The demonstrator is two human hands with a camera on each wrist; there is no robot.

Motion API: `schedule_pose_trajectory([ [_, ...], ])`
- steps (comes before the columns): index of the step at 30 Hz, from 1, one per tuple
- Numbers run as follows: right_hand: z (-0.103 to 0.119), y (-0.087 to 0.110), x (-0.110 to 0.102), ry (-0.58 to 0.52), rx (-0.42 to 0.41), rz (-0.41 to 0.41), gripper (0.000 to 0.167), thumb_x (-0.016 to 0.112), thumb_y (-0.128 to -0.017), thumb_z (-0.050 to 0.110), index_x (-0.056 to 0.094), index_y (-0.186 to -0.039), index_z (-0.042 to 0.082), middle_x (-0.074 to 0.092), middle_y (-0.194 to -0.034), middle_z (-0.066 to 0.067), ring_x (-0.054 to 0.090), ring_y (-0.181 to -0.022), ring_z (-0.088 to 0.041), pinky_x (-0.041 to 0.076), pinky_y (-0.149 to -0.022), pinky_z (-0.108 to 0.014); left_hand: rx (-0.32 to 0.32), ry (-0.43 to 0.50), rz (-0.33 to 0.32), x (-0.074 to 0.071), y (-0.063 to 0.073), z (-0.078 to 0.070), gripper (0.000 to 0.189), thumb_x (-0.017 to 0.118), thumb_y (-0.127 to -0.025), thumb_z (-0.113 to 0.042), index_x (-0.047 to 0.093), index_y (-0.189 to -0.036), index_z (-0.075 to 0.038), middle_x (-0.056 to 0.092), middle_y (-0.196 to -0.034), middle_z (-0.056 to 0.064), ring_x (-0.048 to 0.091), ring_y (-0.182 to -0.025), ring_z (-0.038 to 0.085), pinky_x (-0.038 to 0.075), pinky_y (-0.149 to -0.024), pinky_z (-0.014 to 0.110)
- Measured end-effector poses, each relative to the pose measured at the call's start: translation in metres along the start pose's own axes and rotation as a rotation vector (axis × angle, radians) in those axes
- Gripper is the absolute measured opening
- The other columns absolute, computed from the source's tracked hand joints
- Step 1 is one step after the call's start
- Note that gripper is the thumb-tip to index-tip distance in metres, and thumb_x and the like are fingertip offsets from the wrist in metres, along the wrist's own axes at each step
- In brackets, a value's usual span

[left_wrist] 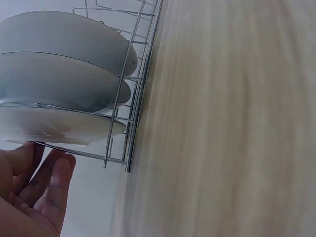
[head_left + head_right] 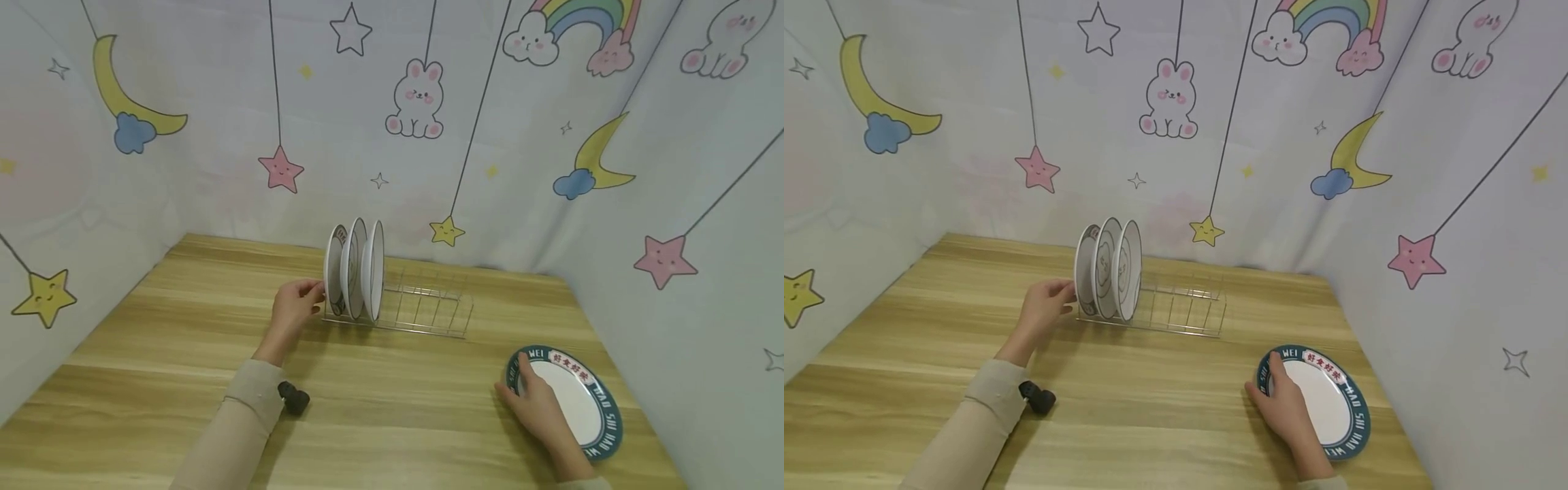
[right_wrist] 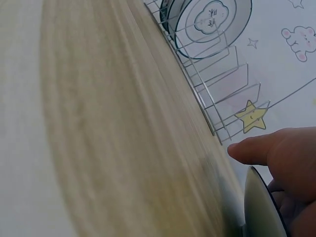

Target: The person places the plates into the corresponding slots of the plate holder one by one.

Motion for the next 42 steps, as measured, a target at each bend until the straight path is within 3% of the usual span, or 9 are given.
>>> schedule_pose_trajectory([
  [10, 0.004, -0.001, 0.003, 0.077, -0.038, -0.011, 0.082, 0.068, -0.093, 0.026, 0.022, -0.147, -0.016, 0.012, -0.155, -0.033, 0.02, -0.14, -0.05, 0.021, -0.115, -0.057, 0.006, 0.001, -0.003, 0.0, 0.001, -0.003, 0.03, 0.056, -0.103, -0.019, 0.066, -0.118, 0.005, 0.067, -0.113, 0.02, 0.065, -0.103, 0.029, 0.059, -0.08, 0.03],
  [19, 0.005, -0.004, 0.001, 0.097, -0.019, -0.029, 0.073, 0.067, -0.089, 0.019, 0.032, -0.144, -0.014, 0.021, -0.154, -0.029, 0.025, -0.139, -0.047, 0.023, -0.114, -0.055, 0.003, 0.017, 0.0, 0.0, 0.0, -0.002, 0.03, 0.056, -0.103, -0.019, 0.066, -0.118, 0.004, 0.067, -0.113, 0.019, 0.065, -0.104, 0.029, 0.058, -0.082, 0.032],
  [32, 0.01, 0.0, -0.006, 0.114, -0.061, -0.135, 0.058, 0.073, -0.079, 0.011, 0.055, -0.131, -0.009, 0.045, -0.144, -0.023, 0.042, -0.13, -0.045, 0.033, -0.109, -0.057, -0.003, 0.026, 0.012, 0.001, -0.002, 0.0, 0.03, 0.055, -0.103, -0.02, 0.066, -0.118, 0.003, 0.067, -0.116, 0.018, 0.066, -0.103, 0.028, 0.059, -0.081, 0.032],
  [42, 0.028, 0.009, -0.021, 0.141, -0.123, -0.281, 0.044, 0.076, -0.074, 0.007, 0.07, -0.117, -0.002, 0.067, -0.118, -0.018, 0.058, -0.113, -0.045, 0.047, -0.094, -0.059, -0.01, 0.037, 0.017, 0.001, -0.001, 0.001, 0.032, 0.055, -0.103, -0.02, 0.065, -0.12, 0.004, 0.067, -0.118, 0.02, 0.065, -0.105, 0.029, 0.058, -0.083, 0.033],
])
Point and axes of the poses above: each hand's wrist, its own y-axis away from the middle knuckle, its own x-axis out of the palm, z = x × y, the point moved 8 cm from there along -y, towards the middle knuckle
